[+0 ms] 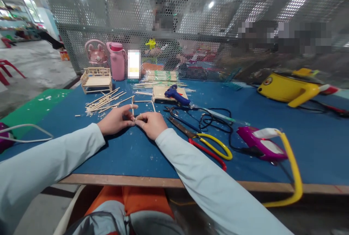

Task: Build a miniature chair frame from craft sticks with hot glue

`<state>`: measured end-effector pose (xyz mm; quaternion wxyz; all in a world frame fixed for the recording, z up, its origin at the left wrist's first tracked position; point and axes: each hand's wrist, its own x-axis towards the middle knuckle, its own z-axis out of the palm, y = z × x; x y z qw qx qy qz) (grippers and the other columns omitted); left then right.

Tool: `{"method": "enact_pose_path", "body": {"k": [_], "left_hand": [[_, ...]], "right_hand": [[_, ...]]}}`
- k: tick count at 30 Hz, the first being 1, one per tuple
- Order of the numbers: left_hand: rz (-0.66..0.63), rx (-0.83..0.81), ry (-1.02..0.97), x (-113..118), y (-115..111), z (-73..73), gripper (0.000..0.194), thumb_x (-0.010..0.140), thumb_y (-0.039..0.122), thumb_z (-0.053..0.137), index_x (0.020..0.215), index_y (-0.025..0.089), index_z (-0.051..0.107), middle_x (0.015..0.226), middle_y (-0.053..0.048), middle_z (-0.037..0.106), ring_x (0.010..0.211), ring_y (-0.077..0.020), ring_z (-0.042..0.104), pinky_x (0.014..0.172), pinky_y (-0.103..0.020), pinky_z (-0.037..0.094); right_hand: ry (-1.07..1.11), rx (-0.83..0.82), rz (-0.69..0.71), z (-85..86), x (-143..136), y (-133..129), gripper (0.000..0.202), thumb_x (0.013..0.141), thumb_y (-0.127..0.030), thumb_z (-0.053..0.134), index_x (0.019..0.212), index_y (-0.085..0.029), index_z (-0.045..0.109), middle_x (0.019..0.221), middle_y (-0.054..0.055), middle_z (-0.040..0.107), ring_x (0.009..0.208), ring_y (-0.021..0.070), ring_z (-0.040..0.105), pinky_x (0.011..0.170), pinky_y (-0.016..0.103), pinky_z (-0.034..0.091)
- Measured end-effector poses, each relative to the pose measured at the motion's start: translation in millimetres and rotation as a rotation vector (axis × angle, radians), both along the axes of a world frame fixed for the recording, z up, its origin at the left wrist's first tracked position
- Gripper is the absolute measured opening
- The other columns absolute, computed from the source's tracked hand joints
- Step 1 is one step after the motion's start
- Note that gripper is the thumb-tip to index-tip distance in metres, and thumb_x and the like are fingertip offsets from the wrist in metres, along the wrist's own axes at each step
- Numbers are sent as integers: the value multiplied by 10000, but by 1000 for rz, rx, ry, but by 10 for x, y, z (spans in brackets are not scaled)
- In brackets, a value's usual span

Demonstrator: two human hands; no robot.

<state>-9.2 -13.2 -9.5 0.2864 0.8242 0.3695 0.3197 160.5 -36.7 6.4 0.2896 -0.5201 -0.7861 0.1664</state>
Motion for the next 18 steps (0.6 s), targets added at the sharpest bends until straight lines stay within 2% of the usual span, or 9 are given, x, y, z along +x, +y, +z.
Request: {"method": "enact_pose_path", "body": {"k": [5,8,10,13,15,18], "left_hand": [[57,15,16,105,-40,-3,524,692,164,593,1201,159,472,785,-18,642,699,-130,571,721,-273,435],[16,-11,39,123,1,70,504,666,138,606,1161,149,508,776,-20,638,683,-124,557,705,-270,434],[-76,-107,66,117,74,145,487,619,119,638,1098,140,550,748,-10,628,663,-115,550,674,-254,437],[-219,-342,89,119,196,230,483,559,92,668,1032,129,575,702,10,612,617,-96,544,625,-227,440],[-235,-414,71,137,238,234,490,551,90,673,1029,124,572,680,20,599,595,-86,536,605,-214,433],[-176,-388,-21,161,214,178,483,570,87,665,1042,111,564,661,33,567,583,-75,519,608,-209,422]], "right_hand": [[-69,51,-15,-7,60,40,138,741,-245,595,750,-174,713,761,44,713,680,153,618,643,253,419],[-59,53,8,-27,87,64,136,744,-246,595,753,-173,709,761,42,711,675,143,614,645,243,415],[-48,62,27,-50,96,74,136,746,-252,597,761,-173,706,768,42,708,680,138,612,648,238,413],[-33,94,42,-87,109,78,139,753,-254,593,762,-167,702,775,48,704,692,135,610,652,235,413],[-30,118,48,-105,120,77,128,755,-234,589,754,-167,698,780,49,703,706,137,609,666,238,417],[-15,125,43,-112,135,75,121,754,-203,579,747,-172,696,782,44,703,719,138,610,692,244,422]]}}
